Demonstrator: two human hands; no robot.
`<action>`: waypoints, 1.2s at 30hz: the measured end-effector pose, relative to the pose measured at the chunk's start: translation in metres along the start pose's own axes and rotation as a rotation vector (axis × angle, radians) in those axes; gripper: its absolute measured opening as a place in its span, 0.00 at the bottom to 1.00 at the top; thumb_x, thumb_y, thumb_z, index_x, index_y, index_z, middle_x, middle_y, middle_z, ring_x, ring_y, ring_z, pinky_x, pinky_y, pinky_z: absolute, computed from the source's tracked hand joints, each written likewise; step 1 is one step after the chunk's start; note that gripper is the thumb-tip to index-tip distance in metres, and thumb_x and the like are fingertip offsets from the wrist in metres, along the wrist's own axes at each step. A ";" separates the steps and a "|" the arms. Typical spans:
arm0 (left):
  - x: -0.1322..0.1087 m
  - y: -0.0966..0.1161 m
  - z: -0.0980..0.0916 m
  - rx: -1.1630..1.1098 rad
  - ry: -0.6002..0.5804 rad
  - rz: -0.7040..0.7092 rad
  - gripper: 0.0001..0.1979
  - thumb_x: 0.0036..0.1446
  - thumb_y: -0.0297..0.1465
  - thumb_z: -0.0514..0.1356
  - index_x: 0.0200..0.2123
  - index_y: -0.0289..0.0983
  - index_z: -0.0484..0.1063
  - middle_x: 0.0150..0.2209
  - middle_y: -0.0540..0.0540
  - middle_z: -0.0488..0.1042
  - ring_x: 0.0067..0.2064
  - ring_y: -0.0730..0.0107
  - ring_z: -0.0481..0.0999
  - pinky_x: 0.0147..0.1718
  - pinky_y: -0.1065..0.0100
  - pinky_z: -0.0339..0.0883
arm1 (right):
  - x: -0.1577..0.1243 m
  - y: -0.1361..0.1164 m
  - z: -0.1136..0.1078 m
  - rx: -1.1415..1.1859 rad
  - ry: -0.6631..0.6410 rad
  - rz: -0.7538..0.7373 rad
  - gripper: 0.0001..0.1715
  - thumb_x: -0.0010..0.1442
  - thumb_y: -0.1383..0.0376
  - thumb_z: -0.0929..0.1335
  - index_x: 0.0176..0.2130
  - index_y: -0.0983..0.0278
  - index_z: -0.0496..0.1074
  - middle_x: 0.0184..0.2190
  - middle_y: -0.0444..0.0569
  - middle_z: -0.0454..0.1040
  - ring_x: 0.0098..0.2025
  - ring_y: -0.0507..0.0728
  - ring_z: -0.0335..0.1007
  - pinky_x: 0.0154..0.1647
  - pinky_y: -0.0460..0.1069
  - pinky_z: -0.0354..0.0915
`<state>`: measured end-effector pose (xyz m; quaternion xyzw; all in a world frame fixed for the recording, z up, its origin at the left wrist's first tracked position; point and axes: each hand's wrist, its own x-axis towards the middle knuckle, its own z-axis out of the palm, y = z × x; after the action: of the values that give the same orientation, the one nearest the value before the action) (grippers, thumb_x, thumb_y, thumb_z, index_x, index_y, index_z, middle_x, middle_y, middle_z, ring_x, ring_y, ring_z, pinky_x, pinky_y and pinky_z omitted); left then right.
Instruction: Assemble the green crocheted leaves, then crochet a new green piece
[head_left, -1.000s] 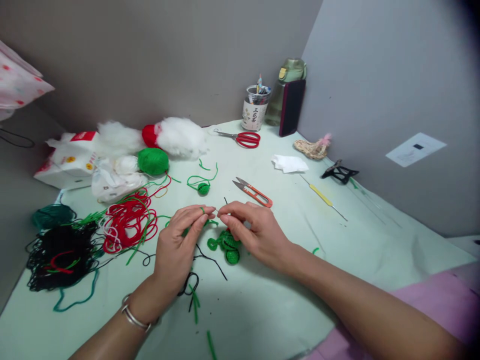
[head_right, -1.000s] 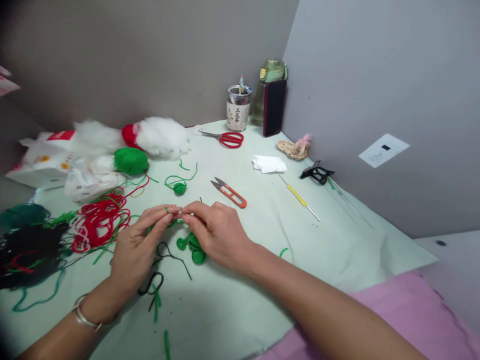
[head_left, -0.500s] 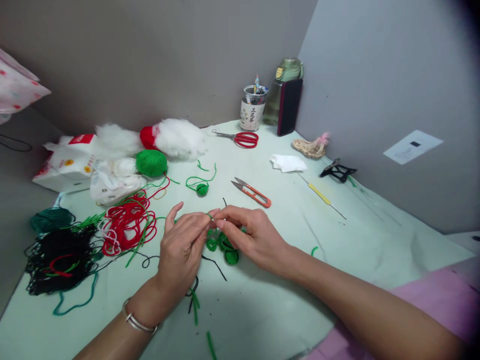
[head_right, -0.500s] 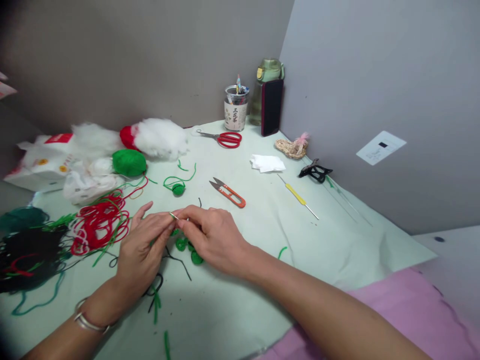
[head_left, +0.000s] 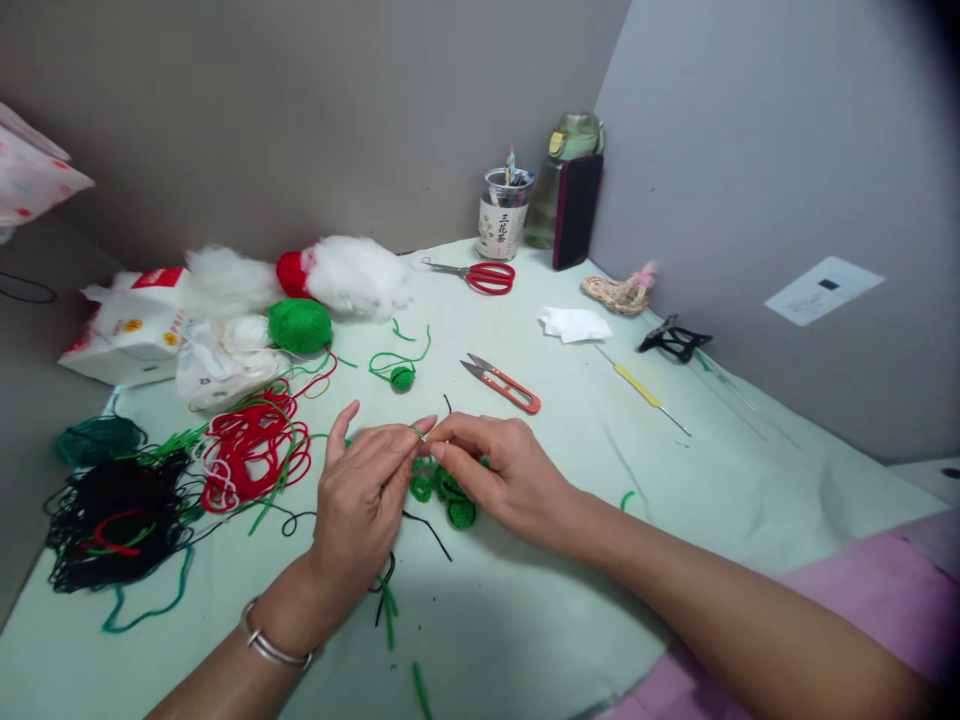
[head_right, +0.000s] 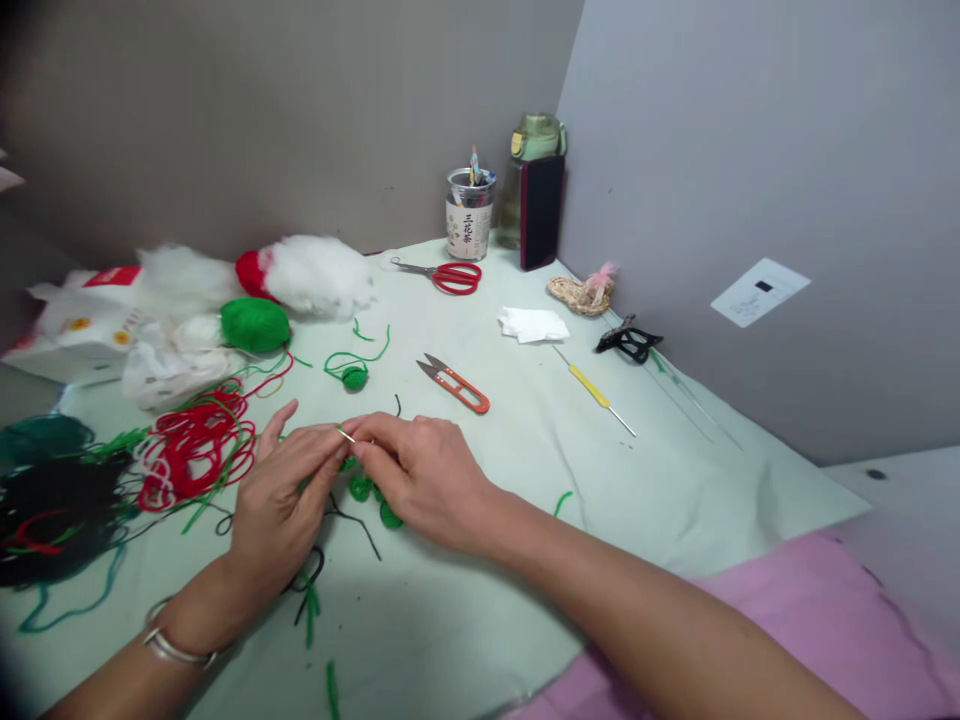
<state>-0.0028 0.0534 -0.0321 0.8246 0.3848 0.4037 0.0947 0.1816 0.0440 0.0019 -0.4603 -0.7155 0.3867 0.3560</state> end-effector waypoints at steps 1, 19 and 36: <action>0.000 0.000 0.000 0.001 0.000 0.004 0.10 0.68 0.22 0.56 0.45 0.38 0.76 0.39 0.46 0.83 0.40 0.67 0.81 0.66 0.44 0.53 | 0.000 0.000 0.000 -0.026 0.004 -0.007 0.11 0.68 0.67 0.63 0.37 0.63 0.75 0.24 0.40 0.70 0.26 0.49 0.62 0.31 0.46 0.56; -0.001 0.000 0.001 0.051 0.007 0.063 0.09 0.65 0.18 0.58 0.43 0.35 0.74 0.39 0.42 0.84 0.40 0.66 0.83 0.67 0.38 0.50 | 0.002 0.002 0.000 -0.131 -0.022 0.022 0.12 0.68 0.68 0.62 0.36 0.64 0.73 0.23 0.40 0.67 0.25 0.50 0.60 0.31 0.47 0.53; -0.004 -0.005 0.006 0.256 -0.154 0.034 0.15 0.68 0.21 0.53 0.53 0.35 0.74 0.63 0.32 0.71 0.70 0.43 0.61 0.65 0.32 0.48 | 0.016 0.016 -0.009 0.116 -0.143 0.214 0.12 0.64 0.70 0.63 0.28 0.65 0.69 0.21 0.39 0.60 0.24 0.48 0.52 0.27 0.47 0.47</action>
<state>-0.0026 0.0549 -0.0412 0.8649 0.4105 0.2886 0.0110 0.1906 0.0653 -0.0055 -0.4842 -0.6622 0.4948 0.2868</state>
